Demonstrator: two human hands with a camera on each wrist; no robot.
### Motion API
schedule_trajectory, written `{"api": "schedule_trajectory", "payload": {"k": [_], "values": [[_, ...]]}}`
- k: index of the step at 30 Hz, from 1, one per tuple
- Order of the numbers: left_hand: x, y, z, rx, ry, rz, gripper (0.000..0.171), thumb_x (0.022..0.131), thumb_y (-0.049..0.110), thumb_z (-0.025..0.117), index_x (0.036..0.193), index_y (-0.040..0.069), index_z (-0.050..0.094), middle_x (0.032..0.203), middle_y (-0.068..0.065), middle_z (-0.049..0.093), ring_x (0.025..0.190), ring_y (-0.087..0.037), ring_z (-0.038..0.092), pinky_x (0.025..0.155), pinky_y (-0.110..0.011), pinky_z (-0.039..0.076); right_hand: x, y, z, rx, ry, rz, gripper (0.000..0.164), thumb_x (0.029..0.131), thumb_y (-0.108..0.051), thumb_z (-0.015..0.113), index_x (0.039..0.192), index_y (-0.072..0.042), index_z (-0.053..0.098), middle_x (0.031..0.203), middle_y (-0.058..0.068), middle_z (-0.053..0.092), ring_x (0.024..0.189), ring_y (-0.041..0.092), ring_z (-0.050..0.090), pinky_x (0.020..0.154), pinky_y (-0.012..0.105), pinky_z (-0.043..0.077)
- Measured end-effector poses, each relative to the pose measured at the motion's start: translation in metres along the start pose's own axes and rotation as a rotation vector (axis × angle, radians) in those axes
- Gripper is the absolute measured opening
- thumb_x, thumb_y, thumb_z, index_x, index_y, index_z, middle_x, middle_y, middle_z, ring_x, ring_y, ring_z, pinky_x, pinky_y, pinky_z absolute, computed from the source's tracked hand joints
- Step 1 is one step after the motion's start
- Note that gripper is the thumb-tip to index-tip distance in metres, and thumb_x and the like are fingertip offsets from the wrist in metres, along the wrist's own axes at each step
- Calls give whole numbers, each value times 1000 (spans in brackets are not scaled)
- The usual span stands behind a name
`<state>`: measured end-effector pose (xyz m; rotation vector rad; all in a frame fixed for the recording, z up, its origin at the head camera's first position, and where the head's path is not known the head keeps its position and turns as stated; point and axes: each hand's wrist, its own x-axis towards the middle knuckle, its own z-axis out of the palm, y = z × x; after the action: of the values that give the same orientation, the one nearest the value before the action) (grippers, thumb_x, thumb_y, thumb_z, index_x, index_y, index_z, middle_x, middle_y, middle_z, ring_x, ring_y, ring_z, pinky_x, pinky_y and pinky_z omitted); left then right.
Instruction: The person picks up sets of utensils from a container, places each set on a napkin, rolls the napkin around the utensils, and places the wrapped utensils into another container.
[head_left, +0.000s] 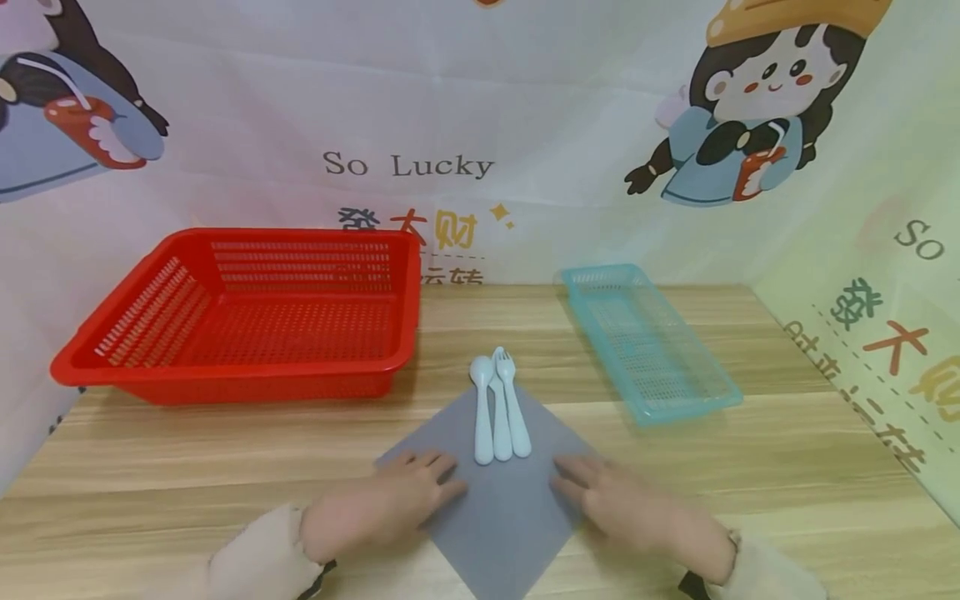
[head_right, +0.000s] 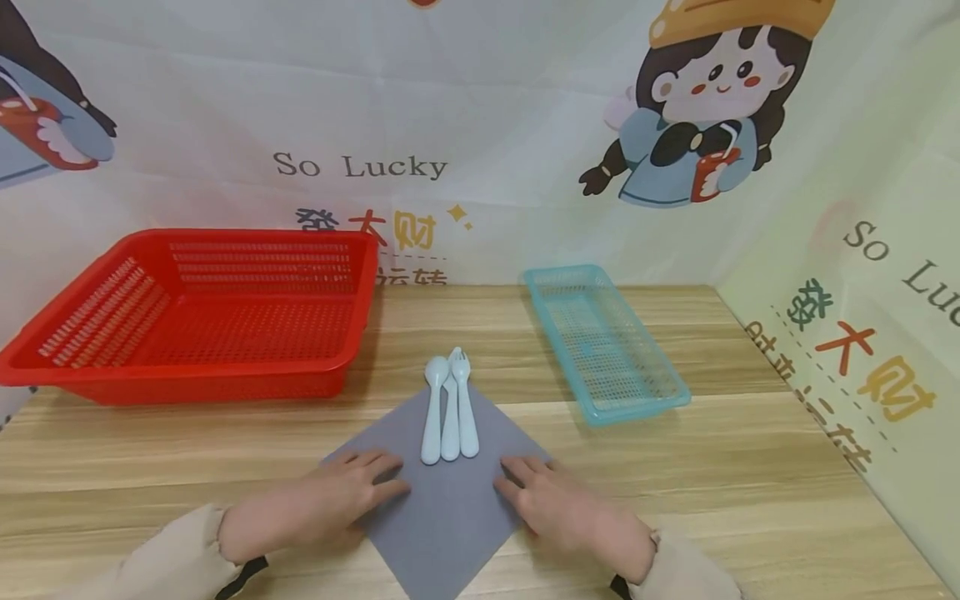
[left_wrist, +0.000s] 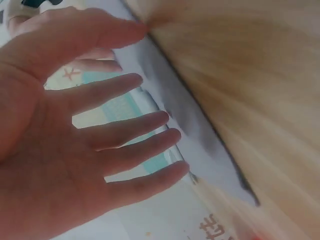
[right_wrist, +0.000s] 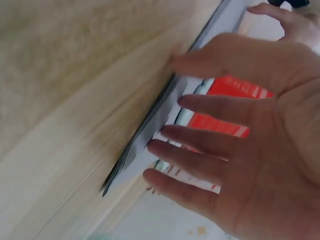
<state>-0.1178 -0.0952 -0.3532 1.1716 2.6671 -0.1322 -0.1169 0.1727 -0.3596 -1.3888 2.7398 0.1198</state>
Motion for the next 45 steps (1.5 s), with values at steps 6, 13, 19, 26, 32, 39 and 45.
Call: {"api": "schedule_trajectory", "payload": {"k": [6,13,19,26,32,39,45], "values": [[-8,6,11,175,68,32,38,81,6,57,119,12,53,121,-14,51,110,-29,48,84,-45,44,2,-12,0,-118,-27,58,43,77,-1,60,119,0,53,121,19,49,109,32,49,87,43,44],[-7,6,22,326,285,88,20,81,10,55,101,12,57,104,-10,57,91,-23,54,67,-37,48,6,-17,4,-230,32,52,45,71,-4,67,114,-2,56,111,15,54,99,27,55,81,38,47],[-4,4,28,377,403,114,11,80,11,55,90,11,54,89,-5,53,78,-18,51,57,-30,46,10,-18,7,-263,68,43,43,69,-5,67,111,-2,57,106,14,56,92,26,57,77,36,49],[0,1,32,375,454,108,12,78,10,56,89,10,51,83,-3,47,75,-16,48,54,-26,45,14,-18,11,-291,161,24,33,72,-8,65,105,-4,59,99,11,57,83,23,57,70,33,49],[2,-2,32,360,450,100,13,78,8,57,89,10,50,85,-2,47,78,-16,49,56,-26,46,16,-17,12,-299,208,14,28,72,-10,65,99,-4,60,94,10,58,78,21,58,67,32,49],[3,-5,29,382,464,110,12,78,8,58,88,11,51,81,-1,48,74,-14,47,55,-25,45,17,-14,11,-280,228,3,20,75,-10,63,95,-5,60,87,8,60,74,18,59,64,29,49],[4,-7,26,380,426,97,13,78,5,59,87,11,52,77,-1,47,70,-13,45,52,-22,41,17,-13,10,-265,250,-8,14,75,-9,62,88,-6,60,80,5,59,67,15,57,58,25,46]]}}
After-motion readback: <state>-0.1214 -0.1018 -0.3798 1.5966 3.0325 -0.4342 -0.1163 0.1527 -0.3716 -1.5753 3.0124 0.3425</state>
